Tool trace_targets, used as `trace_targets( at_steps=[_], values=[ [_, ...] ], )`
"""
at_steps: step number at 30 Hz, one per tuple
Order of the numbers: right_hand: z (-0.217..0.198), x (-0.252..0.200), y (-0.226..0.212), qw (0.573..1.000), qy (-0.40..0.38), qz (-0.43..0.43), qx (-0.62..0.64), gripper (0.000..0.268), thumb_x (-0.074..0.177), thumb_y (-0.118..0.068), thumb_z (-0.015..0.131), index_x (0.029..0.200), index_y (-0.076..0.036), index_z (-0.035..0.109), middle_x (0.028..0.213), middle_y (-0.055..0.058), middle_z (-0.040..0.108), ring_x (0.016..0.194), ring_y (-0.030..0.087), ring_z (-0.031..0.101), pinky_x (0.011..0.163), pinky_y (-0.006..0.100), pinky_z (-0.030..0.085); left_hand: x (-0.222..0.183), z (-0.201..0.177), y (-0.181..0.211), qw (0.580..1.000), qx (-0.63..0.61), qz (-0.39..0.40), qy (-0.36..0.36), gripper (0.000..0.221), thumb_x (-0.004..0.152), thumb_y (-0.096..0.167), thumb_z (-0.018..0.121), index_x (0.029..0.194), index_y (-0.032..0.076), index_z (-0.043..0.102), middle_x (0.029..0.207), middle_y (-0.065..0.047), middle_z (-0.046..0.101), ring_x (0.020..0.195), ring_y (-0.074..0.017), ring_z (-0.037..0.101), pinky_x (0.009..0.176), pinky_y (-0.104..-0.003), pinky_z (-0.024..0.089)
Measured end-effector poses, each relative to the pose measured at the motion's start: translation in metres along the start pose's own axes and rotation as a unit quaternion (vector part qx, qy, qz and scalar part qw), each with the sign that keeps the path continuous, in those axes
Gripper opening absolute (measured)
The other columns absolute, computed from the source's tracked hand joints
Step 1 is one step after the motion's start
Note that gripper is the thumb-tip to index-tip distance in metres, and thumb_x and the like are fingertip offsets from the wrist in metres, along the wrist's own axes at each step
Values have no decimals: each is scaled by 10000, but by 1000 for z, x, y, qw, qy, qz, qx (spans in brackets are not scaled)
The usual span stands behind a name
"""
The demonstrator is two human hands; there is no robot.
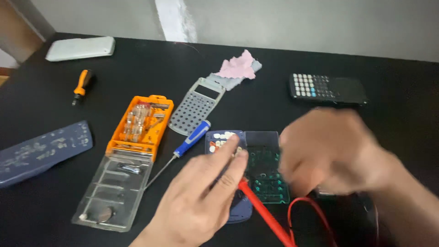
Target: Repairing and testing internal components of a calculator using a multimeter.
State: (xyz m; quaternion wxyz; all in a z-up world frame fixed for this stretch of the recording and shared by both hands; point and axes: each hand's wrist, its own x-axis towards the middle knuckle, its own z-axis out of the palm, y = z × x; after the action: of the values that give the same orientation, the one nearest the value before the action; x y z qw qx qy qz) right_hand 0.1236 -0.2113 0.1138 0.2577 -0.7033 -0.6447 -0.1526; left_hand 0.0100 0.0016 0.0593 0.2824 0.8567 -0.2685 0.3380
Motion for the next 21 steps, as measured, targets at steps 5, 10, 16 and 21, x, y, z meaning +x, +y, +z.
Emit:
trace_targets(
  at_steps=[5,10,16,21],
  values=[
    [-15,-54,81,899,60,217,375,891,1051,-739,143,780,-64,658,611,22,541,369,134,410,394,303,374,-8,2,-2,996,-57,-67,-13,486,764,-41,744,1239,57,708,1091,-121,603,935,-222,597,785,-323,512],
    [15,-89,132,783,115,408,455,1000,1102,-599,97,729,97,711,555,230,630,418,307,578,512,429,538,-3,10,-2,981,-143,-133,-14,362,817,-18,728,1174,39,746,821,-32,607,663,-104,539,536,-209,438],
    [50,-86,143,801,113,253,530,324,904,-230,720,682,-159,495,524,-5,504,407,90,437,389,207,366,2,18,-7,937,-242,-229,-106,310,850,33,712,1142,90,799,717,-5,584,568,-81,525,486,-233,413],
    [45,-84,138,779,75,368,501,504,1074,-427,412,704,-101,518,502,70,506,402,120,389,383,258,282,-6,38,-24,661,-550,-491,-143,366,900,51,617,1133,-147,818,837,-165,744,632,-131,496,572,-248,386]
  ],
)
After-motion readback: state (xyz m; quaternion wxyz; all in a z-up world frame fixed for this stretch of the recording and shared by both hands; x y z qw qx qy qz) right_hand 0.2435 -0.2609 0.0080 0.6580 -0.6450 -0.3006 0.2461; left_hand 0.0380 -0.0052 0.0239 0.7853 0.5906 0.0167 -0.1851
